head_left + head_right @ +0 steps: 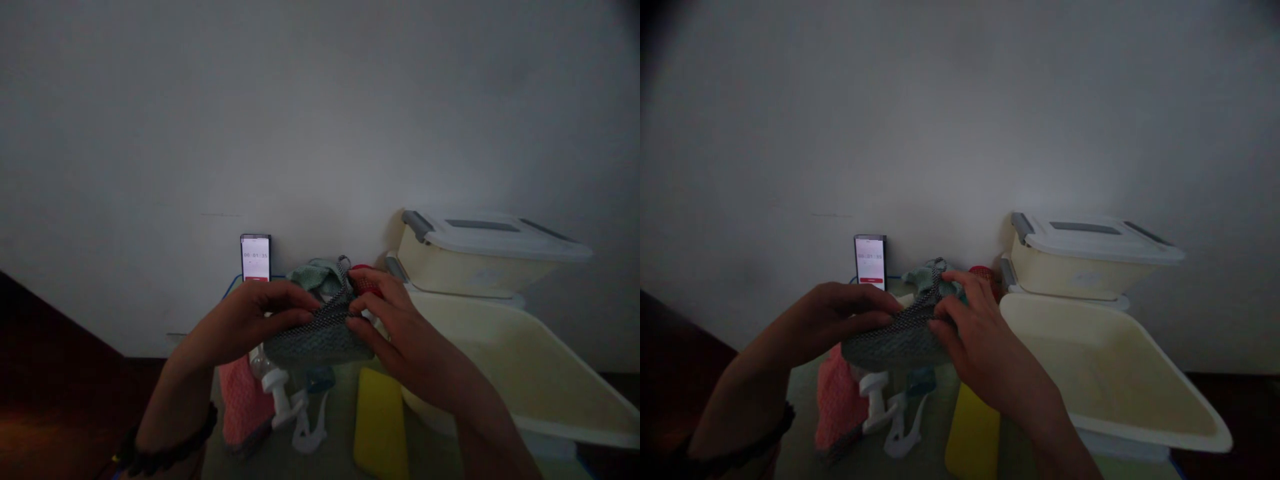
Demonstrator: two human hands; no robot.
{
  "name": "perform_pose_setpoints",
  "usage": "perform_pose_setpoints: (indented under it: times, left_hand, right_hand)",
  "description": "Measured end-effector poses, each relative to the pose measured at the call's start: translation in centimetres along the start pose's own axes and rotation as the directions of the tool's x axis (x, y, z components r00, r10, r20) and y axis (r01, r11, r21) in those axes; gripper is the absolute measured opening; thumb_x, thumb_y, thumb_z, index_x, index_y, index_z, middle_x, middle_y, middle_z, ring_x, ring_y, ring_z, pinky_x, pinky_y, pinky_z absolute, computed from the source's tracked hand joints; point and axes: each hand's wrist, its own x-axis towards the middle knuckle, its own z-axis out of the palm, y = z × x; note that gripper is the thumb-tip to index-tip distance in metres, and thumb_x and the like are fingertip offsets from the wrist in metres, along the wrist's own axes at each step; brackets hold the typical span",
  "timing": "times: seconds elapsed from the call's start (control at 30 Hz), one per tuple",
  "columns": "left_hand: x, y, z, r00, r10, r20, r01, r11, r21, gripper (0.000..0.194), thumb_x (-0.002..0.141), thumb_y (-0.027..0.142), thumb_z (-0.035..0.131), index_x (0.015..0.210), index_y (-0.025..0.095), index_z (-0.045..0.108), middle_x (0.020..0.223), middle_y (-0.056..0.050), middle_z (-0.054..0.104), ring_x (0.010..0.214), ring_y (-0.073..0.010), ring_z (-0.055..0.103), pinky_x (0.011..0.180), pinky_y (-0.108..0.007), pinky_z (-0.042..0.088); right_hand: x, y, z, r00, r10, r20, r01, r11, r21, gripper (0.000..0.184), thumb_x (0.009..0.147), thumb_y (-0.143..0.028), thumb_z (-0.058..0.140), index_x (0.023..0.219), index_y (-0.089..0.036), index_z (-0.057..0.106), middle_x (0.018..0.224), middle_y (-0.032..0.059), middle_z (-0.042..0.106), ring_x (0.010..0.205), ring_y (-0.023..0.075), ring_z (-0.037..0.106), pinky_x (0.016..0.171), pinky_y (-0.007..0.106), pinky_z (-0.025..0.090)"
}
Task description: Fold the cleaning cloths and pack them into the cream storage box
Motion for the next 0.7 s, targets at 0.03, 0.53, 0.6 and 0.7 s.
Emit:
perform_pose_setpoints:
  times: [0.03,0.53,0.6,0.7]
  left_hand:
    - [0.00,0.01,-0.01,1.000,0.012,0.014,-0.013,1.000,0.008,0.013,0.081,0.022,0.061,0.089,0.019,0.071,0.083,0.000,0.074,0.075,-0.0127,0.066,0.068,-0.021,0.052]
    - [-0.19,-0.09,-0.01,0.998,-0.010,0.065,0.010,1.000,-0.004,0.023,0.085,0.024,0.057,0.106,0.022,0.066,0.089,-0.001,0.073,0.078,-0.0127,0.066,0.066,-0.020,0.051]
    - [-0.30,0.04,0.07,0.998,-0.024,0.057,0.026,0.999,-0.035,0.023,0.086,0.027,0.056,0.107,0.021,0.064,0.084,-0.001,0.072,0.072,-0.0120,0.065,0.060,-0.019,0.050]
    - [-0.32,0.53,0.37,0.997,-0.031,0.072,0.036,0.996,-0.080,0.025,0.081,0.031,0.063,0.103,0.020,0.061,0.081,0.000,0.070,0.073,-0.0130,0.065,0.062,-0.020,0.051]
  right_hand:
    - [0.03,0.02,0.00,1.000,0.000,0.005,0.000,1.000,0.011,0.010,0.092,-0.025,0.045,0.091,-0.020,0.054,0.134,0.0124,0.040,0.132,0.0240,0.030,0.106,0.050,0.033]
    - [0.44,-0.10,-0.25,0.994,-0.049,-0.101,0.060,0.993,0.107,0.001,0.088,-0.021,0.053,0.087,-0.021,0.054,0.087,0.0021,0.063,0.086,0.0170,0.056,0.078,0.033,0.046]
    - [0.45,-0.18,-0.27,0.993,-0.056,-0.106,0.067,0.992,0.106,0.001,0.087,-0.020,0.054,0.087,-0.021,0.054,0.088,0.0022,0.064,0.087,0.0175,0.057,0.078,0.033,0.046]
    - [0.47,-0.33,-0.27,0.991,-0.067,-0.117,0.079,0.992,0.102,0.001,0.087,-0.019,0.055,0.086,-0.020,0.055,0.087,0.0023,0.064,0.087,0.0178,0.057,0.079,0.033,0.045]
